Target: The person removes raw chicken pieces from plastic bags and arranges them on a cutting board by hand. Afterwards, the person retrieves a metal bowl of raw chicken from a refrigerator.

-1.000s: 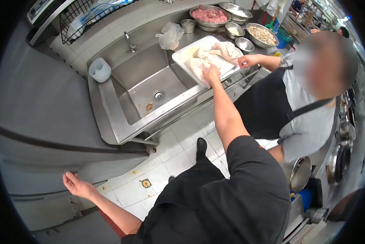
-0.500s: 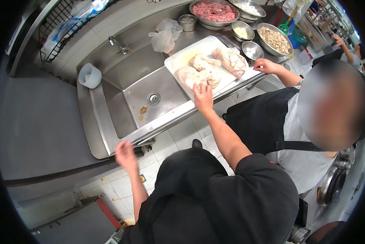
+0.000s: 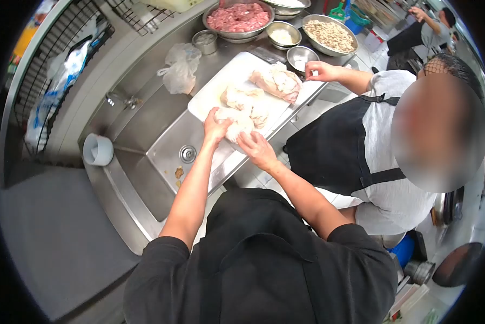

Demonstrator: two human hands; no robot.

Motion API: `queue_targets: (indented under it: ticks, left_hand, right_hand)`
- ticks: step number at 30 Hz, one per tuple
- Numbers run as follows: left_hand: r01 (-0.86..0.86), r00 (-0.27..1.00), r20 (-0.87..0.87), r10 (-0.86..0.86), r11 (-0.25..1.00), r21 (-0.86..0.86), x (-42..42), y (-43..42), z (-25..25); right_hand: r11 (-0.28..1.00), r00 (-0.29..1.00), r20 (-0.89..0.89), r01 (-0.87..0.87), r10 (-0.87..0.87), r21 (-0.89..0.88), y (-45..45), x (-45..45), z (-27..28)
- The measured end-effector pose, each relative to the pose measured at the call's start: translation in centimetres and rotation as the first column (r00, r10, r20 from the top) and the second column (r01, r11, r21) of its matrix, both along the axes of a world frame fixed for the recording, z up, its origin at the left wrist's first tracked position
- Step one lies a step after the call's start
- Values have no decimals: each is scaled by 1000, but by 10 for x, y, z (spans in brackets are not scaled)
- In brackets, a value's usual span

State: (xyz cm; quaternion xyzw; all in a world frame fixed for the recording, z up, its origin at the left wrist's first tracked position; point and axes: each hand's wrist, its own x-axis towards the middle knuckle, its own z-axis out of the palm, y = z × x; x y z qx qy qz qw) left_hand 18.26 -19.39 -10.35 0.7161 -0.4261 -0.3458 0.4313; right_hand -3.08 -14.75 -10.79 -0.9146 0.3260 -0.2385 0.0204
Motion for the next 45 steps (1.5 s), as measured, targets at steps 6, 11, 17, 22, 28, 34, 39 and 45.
queue_targets:
  ticks: [6,11,17,22,28,34,39,45]
  left_hand:
    - [136,986,-76,-147,983,-124,11,-17,-19]
    - [196,957,216,-195,980,15,22,-18,14]
    - [365,787,520,-331,930,41,28,-5,21]
    - [395,835,465,-295,909,-132,29,-6,11]
    - [295,941,192,-277,953,-73,29,-4,13]
    - [155,988,18,-154,986,-56,34,6,-3]
    - [196,948,247,-200,980,44,14,8,34]
    - [380,822,420,-384,920,98,19,2,35]
  right_hand:
    - [999,999,5,51,-51,-12,-20,8,3]
    - [982,984,143,85,-110,171,-28,17,26]
    - [877,834,332,320,-440,358,-45,41,55]
    - [952,955,40,289,-295,103,-61,64,38]
    - [994,994,-67,95,-91,58,-52,54,36]
    - [979,990,12,-137,137,153,-38,36,32]
    - [964,975,30,-220,218,149,-24,36,34]
    - [914,933,251,-319,256,252,-28,33,37]
